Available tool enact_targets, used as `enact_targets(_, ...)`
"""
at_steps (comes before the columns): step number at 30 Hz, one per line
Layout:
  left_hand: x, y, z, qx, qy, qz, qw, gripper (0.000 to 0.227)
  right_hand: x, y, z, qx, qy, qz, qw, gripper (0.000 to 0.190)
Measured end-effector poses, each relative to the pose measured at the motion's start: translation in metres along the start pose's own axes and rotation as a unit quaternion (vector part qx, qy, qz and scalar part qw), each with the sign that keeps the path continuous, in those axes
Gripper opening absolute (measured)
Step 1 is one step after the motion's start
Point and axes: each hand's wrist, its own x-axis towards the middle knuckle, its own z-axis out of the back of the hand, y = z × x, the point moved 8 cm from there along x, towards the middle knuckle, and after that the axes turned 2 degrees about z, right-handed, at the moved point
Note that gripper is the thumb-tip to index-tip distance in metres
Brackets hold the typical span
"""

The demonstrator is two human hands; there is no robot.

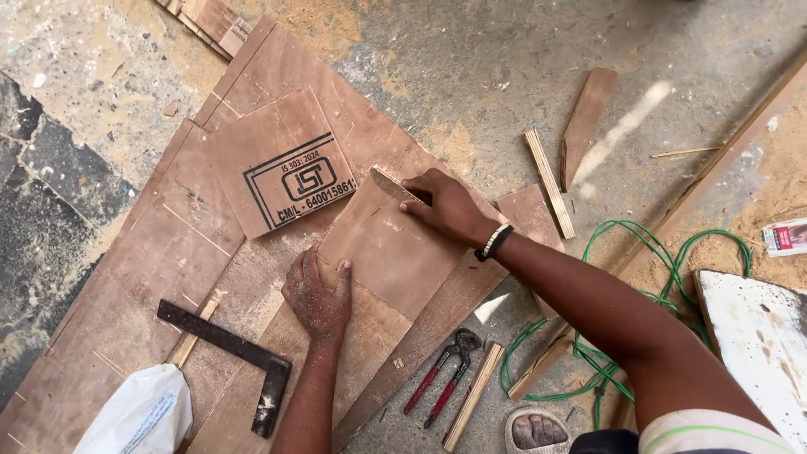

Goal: Measuring, cutting, and gluing plywood panels to construct furniture.

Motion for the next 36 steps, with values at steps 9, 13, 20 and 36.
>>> enact_targets(9, -0.002, 0.001, -0.002, -0.001, -0.008, -0.007, 1.0, 0.068, -0.003, -0.004, -0.009, 0.008, 0.0, 0.035, 0.999, 0.055)
enact_targets(13, 0.0, -0.004, 0.002, 0.0, 0.005, 0.003, 1.0, 0.067, -0.005, 0.002, -0.006, 0.014, 0.006, 0.027, 1.0, 0.055)
enact_targets(20, 0.001, -0.009, 0.006, -0.006, -0.002, -0.003, 1.0, 0.066, -0.005, -0.002, -0.003, 0.039, 0.027, -0.007, 0.999, 0.053)
enact_targets(36, -0.003, -0.011, 0.004, -0.014, -0.005, 0.026, 1.0, 0.055, -0.122, -0.042, 0.021, -0.003, 0.008, -0.083, 0.997, 0.038)
